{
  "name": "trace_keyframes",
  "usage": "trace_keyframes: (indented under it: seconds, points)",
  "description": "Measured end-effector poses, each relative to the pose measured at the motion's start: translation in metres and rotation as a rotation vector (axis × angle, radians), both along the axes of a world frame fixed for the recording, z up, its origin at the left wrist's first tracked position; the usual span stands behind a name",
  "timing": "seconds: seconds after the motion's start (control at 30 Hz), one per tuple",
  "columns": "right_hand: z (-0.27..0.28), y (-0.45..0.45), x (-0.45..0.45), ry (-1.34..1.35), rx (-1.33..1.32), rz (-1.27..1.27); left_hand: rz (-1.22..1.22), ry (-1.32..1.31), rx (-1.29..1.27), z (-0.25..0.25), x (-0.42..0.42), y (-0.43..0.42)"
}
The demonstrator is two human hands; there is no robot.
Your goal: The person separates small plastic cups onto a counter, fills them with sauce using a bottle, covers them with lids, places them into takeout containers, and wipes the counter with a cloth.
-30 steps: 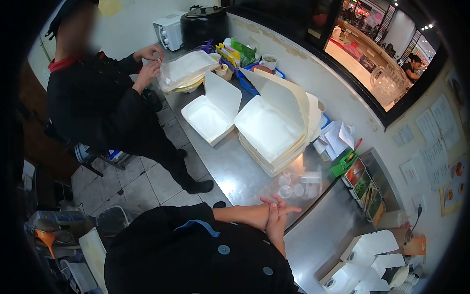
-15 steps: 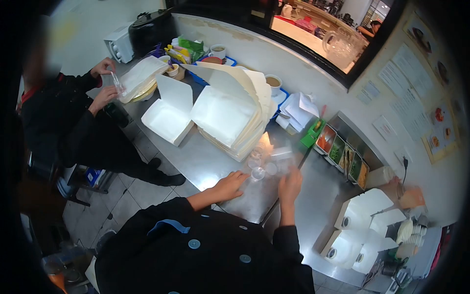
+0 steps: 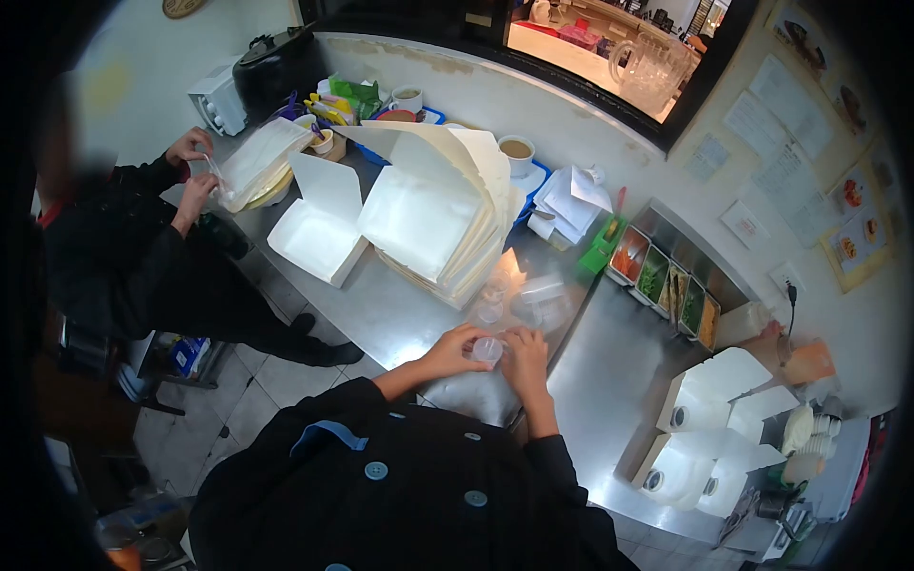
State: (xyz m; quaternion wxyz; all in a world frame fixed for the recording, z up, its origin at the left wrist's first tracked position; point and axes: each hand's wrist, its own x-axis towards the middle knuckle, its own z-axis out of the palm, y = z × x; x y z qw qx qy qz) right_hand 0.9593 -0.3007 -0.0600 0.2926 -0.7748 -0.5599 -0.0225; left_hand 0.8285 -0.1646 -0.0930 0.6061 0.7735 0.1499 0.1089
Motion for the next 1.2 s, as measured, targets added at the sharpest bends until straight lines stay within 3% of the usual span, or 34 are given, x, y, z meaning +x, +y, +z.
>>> trace_keyframes:
  seconds: [0.03, 0.17, 0.23, 0.27, 0.33, 0.37, 0.53, 0.63, 0.73, 0.83, 0.87, 0.93, 0.97, 1.07, 1.2]
  points:
    - [0.003, -0.004, -0.002, 0.016, -0.020, 0.031, 0.005, 0.027, -0.130, 0.000, -0.007, 0.000]
    - [0.000, -0.013, 0.004, 0.515, 0.004, 0.188, -0.058, -0.045, -0.588, -0.006, -0.026, -0.002]
    - [0.009, -0.018, 0.002, 0.686, -0.034, 0.231, -0.098, -0.072, -0.548, -0.006, -0.032, -0.003]
    - [0.012, -0.021, 0.001, 0.687, -0.071, 0.135, -0.118, -0.085, -0.528, -0.006, -0.034, -0.003]
    - [0.016, -0.024, 0.000, 0.680, -0.142, -0.056, -0.081, -0.003, -0.181, -0.011, -0.035, 0.001]
    - [0.016, -0.024, -0.001, 0.670, -0.042, -0.113, -0.063, 0.037, -0.007, -0.014, -0.035, 0.002]
    - [0.001, -0.019, -0.023, 0.484, 0.363, -0.212, 0.009, 0.041, -0.040, -0.018, -0.033, -0.002]
    - [-0.011, -0.022, -0.033, 0.264, 0.014, -0.039, 0.034, 0.047, -0.005, -0.014, -0.033, -0.004]
    - [0.009, -0.019, -0.041, 0.359, 0.317, -0.237, 0.074, -0.073, -0.046, -0.029, -0.029, -0.006]
    - [-0.002, -0.015, -0.042, 0.297, 0.396, -0.233, 0.098, -0.082, 0.010, -0.039, -0.030, -0.010]
    - [-0.016, -0.018, -0.042, 0.260, 0.242, -0.178, 0.098, -0.062, 0.056, -0.035, -0.028, -0.011]
    - [-0.037, -0.027, -0.040, 0.184, -0.068, -0.070, 0.088, -0.116, 0.401, -0.032, -0.028, -0.014]
    - [-0.037, -0.028, -0.035, 0.185, -0.037, -0.129, 0.089, -0.148, 0.576, -0.030, -0.026, -0.012]
    - [-0.033, -0.036, -0.029, 0.193, 0.015, -0.294, 0.182, 0.024, 0.424, -0.028, -0.024, -0.008]
    - [-0.041, -0.038, -0.013, 0.141, -0.017, -0.418, 0.214, -0.022, 0.325, -0.029, -0.012, -0.004]
